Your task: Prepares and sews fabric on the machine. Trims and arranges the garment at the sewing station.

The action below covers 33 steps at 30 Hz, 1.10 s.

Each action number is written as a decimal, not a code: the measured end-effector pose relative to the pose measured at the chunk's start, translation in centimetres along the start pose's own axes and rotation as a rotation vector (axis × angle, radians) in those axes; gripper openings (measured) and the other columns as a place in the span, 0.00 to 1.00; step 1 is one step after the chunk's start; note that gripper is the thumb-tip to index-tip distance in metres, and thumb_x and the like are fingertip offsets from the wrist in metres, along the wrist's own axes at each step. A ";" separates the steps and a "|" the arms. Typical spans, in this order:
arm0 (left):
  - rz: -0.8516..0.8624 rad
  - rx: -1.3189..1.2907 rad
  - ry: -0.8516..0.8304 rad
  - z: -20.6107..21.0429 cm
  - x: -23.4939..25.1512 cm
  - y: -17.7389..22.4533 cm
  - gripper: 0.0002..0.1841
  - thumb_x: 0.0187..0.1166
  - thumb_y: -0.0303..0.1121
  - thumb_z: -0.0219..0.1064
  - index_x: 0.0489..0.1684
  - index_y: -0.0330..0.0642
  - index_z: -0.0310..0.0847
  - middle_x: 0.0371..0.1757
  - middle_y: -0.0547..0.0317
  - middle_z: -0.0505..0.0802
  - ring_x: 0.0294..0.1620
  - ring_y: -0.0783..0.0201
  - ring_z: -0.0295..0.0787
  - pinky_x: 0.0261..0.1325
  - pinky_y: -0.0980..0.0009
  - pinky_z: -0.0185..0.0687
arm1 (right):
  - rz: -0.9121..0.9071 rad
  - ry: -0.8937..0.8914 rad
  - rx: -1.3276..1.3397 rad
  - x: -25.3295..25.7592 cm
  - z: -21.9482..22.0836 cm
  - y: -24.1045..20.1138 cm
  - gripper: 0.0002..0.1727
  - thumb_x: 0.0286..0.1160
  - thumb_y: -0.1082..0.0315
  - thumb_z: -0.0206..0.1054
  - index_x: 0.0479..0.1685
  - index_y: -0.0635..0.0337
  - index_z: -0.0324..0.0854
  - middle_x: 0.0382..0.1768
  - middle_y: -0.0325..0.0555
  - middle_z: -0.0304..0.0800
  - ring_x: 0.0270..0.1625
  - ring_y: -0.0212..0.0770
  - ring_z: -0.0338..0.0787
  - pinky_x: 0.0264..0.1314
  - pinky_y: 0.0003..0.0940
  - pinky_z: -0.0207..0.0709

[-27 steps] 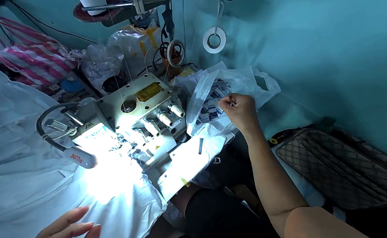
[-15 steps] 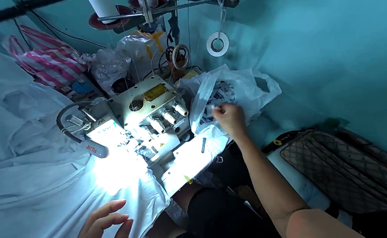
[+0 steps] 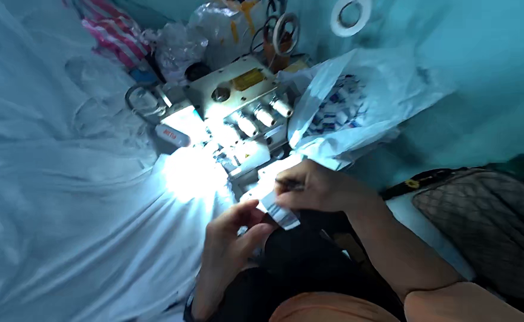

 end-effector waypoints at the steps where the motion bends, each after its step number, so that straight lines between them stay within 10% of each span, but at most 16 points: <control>1: -0.066 -0.047 0.007 0.0 -0.1 -0.9 0.14 0.71 0.27 0.73 0.52 0.31 0.87 0.40 0.71 0.96 0.40 0.81 0.92 0.49 0.79 0.90 | 0.046 -0.082 0.006 0.5 2.2 0.5 0.11 0.71 0.73 0.66 0.20 0.55 0.80 0.17 0.23 0.76 0.21 0.11 0.73 0.25 0.09 0.68; 9: -0.276 -0.423 0.774 -4.4 -4.8 -5.3 0.12 0.76 0.14 0.61 0.30 0.42 0.84 0.26 0.66 0.93 0.28 0.75 0.91 0.40 0.78 0.90 | 0.353 0.149 0.583 0.9 8.2 6.6 0.09 0.80 0.68 0.64 0.47 0.59 0.88 0.18 0.28 0.80 0.13 0.17 0.67 0.17 0.13 0.62; 14: -0.305 -0.591 0.933 -3.9 -5.6 -6.8 0.12 0.82 0.15 0.56 0.33 0.39 0.83 0.26 0.63 0.92 0.26 0.75 0.90 0.37 0.80 0.89 | 0.393 0.265 0.682 0.2 10.1 7.8 0.03 0.68 0.75 0.70 0.36 0.58 0.87 0.15 0.29 0.79 0.13 0.19 0.69 0.17 0.14 0.65; 22: -0.338 -0.809 0.771 -2.6 -5.2 -8.2 0.18 0.92 0.27 0.47 0.34 0.44 0.83 0.29 0.62 0.93 0.30 0.73 0.92 0.42 0.77 0.90 | 0.068 0.358 0.332 0.2 8.4 5.9 0.06 0.70 0.75 0.69 0.30 0.55 0.88 0.23 0.24 0.84 0.21 0.14 0.74 0.25 0.11 0.69; 27: -0.392 -1.109 0.346 0.0 -4.6 -9.1 0.05 0.73 0.33 0.77 0.37 0.48 0.87 0.30 0.60 0.93 0.31 0.71 0.92 0.43 0.75 0.90 | -0.077 0.319 0.138 0.5 8.1 3.5 0.05 0.64 0.74 0.72 0.24 0.60 0.86 0.36 0.33 0.86 0.30 0.13 0.77 0.31 0.07 0.72; 33: -0.373 -1.193 0.123 1.1 -4.2 -8.9 0.07 0.68 0.36 0.81 0.36 0.52 0.89 0.31 0.66 0.93 0.30 0.76 0.88 0.38 0.81 0.84 | -0.052 0.281 0.192 0.6 7.6 3.4 0.07 0.59 0.76 0.72 0.18 0.57 0.86 0.33 0.33 0.93 0.32 0.15 0.85 0.34 0.10 0.79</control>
Point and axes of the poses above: each hand's wrist, its own x-axis towards the middle knuckle, its own z-axis out of the palm, y = z × x, the point moved 8 cm from there along x, towards the middle knuckle
